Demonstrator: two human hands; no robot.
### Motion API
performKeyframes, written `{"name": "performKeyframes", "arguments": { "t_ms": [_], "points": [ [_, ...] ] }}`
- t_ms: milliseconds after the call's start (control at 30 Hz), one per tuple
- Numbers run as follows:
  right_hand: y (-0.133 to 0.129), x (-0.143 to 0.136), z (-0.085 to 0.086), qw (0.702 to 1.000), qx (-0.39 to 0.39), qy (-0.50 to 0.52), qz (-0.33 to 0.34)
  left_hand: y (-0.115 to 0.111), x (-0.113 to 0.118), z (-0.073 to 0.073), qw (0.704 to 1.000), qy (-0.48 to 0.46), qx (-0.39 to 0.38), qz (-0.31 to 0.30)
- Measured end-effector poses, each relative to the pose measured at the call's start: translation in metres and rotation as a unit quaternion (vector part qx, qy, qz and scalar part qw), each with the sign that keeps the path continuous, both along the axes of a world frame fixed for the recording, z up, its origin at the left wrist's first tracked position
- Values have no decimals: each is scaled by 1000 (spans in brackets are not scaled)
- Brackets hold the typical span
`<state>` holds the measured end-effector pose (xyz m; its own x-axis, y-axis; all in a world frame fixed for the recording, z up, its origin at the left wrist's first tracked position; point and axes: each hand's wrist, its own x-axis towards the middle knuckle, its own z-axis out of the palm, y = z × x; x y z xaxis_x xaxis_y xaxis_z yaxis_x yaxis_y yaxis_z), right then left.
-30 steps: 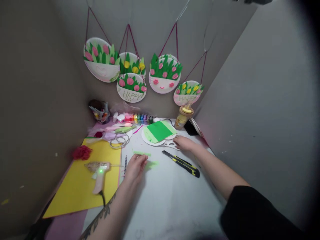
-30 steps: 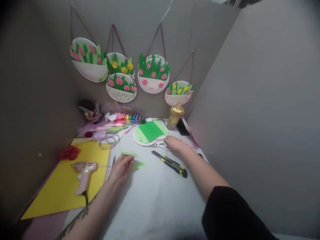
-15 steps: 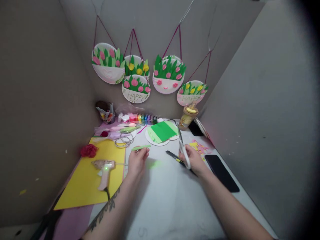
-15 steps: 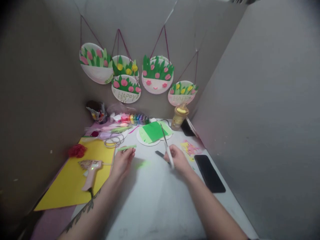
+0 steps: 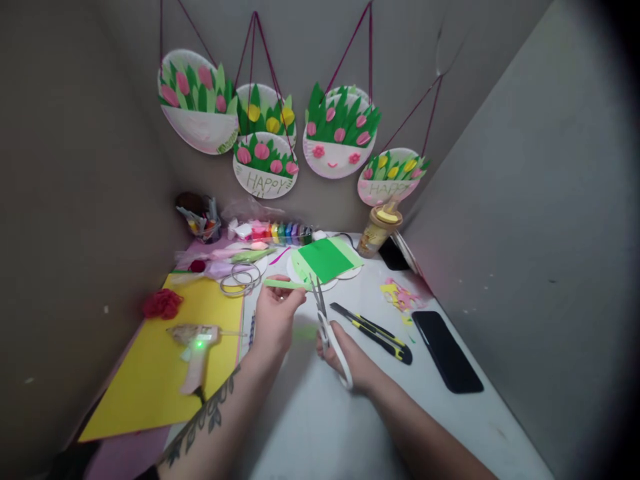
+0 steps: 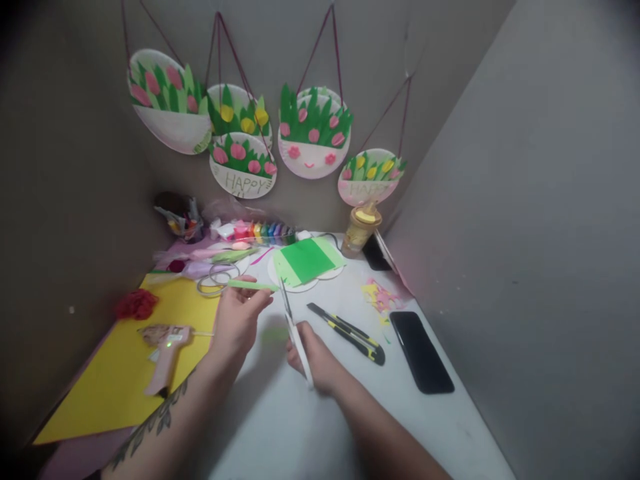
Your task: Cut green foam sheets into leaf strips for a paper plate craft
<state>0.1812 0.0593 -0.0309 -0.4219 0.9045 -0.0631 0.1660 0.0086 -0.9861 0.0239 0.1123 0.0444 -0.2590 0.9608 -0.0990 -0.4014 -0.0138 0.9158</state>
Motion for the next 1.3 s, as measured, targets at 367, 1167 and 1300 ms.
{"name": "performKeyframes", "arguments": {
  "t_ms": [367,1167,1300],
  "points": [
    [1,-3,14,997,-20,-68,-17,-1,4,-10,999,5,-8,-36],
    [-1,-5,14,997,-65,-32,-29,-3,4,-6,998,61,-10,-32],
    [0,-4,12,997,-54,-33,-31,-4,5,-2,997,61,-14,-43]
  ]
}}
